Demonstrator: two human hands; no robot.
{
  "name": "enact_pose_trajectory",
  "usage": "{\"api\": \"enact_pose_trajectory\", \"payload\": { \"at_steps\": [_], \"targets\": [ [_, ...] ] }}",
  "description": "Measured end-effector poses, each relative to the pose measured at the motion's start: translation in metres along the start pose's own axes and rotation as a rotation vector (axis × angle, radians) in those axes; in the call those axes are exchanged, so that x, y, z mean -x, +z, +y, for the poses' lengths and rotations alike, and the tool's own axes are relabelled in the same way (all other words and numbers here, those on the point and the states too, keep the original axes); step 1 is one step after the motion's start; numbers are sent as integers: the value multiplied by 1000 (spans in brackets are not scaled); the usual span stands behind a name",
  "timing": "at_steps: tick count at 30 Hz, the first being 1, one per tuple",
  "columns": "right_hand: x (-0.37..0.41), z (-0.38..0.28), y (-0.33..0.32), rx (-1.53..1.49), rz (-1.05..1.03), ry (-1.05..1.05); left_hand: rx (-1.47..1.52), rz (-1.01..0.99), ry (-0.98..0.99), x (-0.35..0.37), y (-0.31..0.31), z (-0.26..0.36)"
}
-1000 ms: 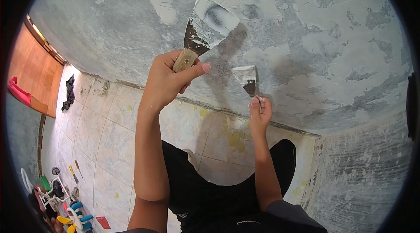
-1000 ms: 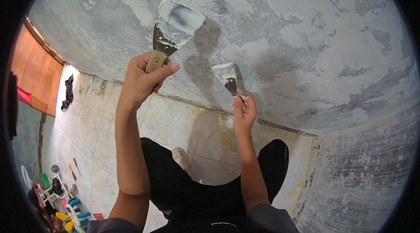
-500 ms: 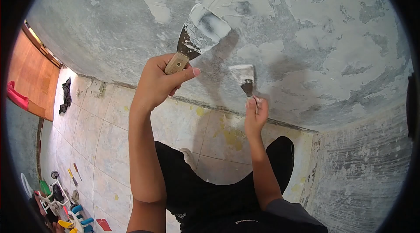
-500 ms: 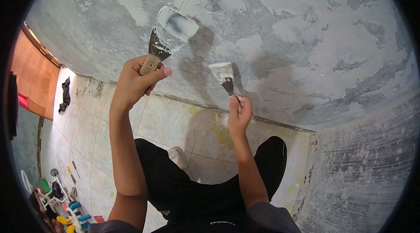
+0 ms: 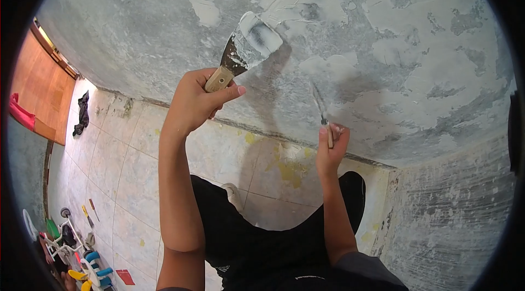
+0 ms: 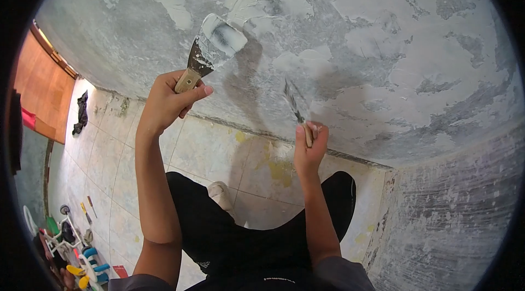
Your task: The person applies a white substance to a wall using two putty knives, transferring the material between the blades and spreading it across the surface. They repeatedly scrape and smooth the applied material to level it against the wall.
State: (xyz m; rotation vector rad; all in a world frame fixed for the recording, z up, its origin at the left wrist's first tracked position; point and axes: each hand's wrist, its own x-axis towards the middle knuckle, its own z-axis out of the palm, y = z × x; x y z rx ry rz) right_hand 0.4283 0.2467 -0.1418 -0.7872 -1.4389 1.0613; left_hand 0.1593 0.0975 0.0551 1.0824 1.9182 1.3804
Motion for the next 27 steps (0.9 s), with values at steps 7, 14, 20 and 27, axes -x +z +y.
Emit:
{"api": "enact_pose_trajectory", "payload": {
  "at_steps": [7, 14, 20, 27],
  "targets": [
    [-32, 10, 50, 348, 72, -579, 70, 5, 9, 3, 4, 9],
    [-44, 22, 66, 422, 130, -608, 48, -21, -3, -1, 7, 7],
    [-34, 33, 33, 448, 143, -519, 46, -28, 14, -4, 5, 3],
    [-29, 7, 47, 425, 53, -715, 59, -25, 11, -2, 6, 5]
  ]
}}
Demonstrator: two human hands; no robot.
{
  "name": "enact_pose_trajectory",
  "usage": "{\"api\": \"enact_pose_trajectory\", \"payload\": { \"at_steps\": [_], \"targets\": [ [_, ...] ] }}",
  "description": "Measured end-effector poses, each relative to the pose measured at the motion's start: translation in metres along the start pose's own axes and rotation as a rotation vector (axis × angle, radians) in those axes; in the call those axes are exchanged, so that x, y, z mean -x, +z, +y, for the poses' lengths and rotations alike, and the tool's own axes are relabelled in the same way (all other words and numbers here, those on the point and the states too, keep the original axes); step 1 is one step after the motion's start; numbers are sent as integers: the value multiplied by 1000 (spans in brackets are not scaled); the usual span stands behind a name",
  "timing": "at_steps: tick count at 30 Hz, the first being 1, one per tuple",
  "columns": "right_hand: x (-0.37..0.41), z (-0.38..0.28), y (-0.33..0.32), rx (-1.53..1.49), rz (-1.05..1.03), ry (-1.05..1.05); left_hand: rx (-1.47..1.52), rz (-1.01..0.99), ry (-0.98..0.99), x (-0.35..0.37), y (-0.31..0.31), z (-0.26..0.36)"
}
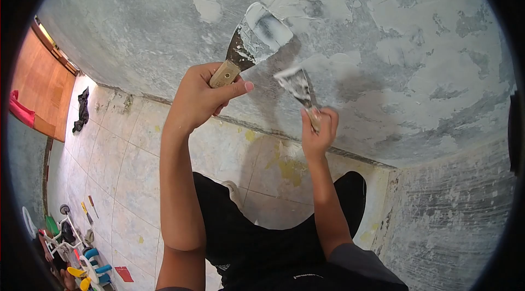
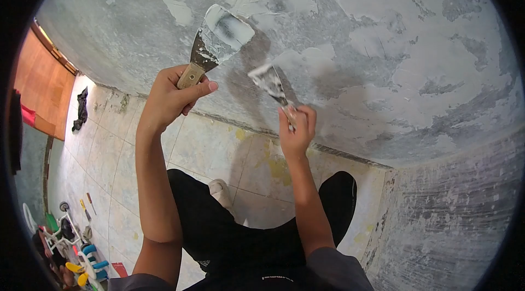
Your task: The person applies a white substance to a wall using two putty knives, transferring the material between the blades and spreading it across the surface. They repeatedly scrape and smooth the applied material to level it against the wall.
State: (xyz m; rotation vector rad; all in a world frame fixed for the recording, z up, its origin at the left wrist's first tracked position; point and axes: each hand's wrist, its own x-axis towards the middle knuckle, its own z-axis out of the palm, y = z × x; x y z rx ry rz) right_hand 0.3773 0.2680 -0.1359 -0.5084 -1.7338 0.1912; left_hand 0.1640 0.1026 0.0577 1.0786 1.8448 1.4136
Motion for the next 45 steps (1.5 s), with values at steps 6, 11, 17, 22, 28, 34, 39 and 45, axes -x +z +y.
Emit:
{"api": "enact_pose_trajectory", "payload": {
  "at_steps": [6, 11, 17, 22, 28, 34, 39, 45],
  "targets": [
    [13, 15, -8, 4, -77, 229, -18, -9, 6, 4, 4, 8],
    [63, 11, -43, 62, -95, 245, -12, 3, 11, 4, -4, 2],
    [38, -3, -20, -408, -256, 535, -17, -4, 39, 7, -11, 6],
    [-1, -7, 4, -140, -86, 131, -7, -21, 54, 10, -16, 2],
    [-13, -5, 16, 50, -77, 111, -28, -1, 50, 13, -20, 0],
    [2, 17, -30, 160, -105, 19, -23, 3, 61, 16, -22, -1],
    [10, 5, -59, 32, -92, 123, -47, -3, 31, 18, -20, 1],
    [-39, -4, -34, 78, -11, -14, -82, -11, 25, 20, -16, 1]
  ]
}}
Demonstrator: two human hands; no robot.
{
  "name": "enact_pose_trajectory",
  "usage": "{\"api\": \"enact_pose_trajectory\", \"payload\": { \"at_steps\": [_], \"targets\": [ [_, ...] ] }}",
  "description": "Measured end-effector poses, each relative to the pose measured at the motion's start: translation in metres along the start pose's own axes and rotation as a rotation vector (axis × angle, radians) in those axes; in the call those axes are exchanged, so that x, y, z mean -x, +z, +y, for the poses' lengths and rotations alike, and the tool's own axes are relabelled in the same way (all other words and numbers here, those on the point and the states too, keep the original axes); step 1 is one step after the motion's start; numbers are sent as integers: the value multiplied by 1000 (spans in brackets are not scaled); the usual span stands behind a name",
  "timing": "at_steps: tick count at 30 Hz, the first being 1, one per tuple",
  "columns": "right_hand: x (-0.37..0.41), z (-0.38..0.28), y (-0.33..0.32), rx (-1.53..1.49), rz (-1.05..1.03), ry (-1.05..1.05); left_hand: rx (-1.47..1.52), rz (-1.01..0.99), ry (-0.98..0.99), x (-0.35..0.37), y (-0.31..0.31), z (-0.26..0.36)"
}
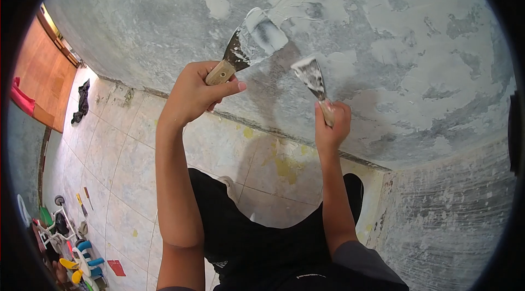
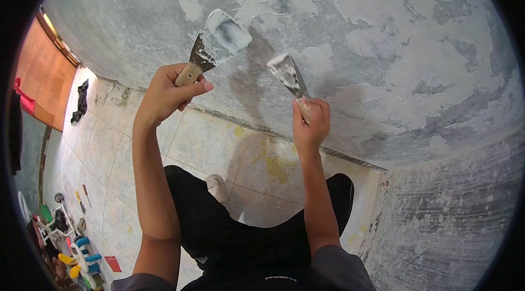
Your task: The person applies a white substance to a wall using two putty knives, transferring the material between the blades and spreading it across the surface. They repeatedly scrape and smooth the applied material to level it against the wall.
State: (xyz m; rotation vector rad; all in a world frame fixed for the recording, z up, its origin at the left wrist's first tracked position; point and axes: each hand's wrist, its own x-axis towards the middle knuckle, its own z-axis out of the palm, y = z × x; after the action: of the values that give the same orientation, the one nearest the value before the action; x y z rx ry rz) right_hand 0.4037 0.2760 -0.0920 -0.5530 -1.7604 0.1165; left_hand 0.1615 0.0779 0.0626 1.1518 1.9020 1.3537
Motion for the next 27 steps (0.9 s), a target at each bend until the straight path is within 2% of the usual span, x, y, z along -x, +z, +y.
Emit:
{"api": "enact_pose_trajectory", "payload": {
  "at_steps": [2, 8, 12, 16, 21, 23, 27],
  "targets": [
    [-11, -2, 4, -7, -50, 116, -2, 3, -6, 1, 3, -2],
    [20, 23, -43, 120, -120, 120, -5, -2, -30, 3, 5, 3],
    [19, 11, -56, 110, -92, 111, -17, -13, -51, 3, 6, 3],
    [-22, -13, -29, 30, -39, 50, 8, -12, -44, 0, 9, 0],
    [-7, 14, -46, 95, 7, 39, -33, -43, -58, 1, 10, 0],
    [18, 19, -68, 192, -31, 155, -47, -48, -74, 1, 9, 0],
    [9, 1, -72, 104, -5, 162, -6, -63, -66, -6, 9, 0]
  ]
}}
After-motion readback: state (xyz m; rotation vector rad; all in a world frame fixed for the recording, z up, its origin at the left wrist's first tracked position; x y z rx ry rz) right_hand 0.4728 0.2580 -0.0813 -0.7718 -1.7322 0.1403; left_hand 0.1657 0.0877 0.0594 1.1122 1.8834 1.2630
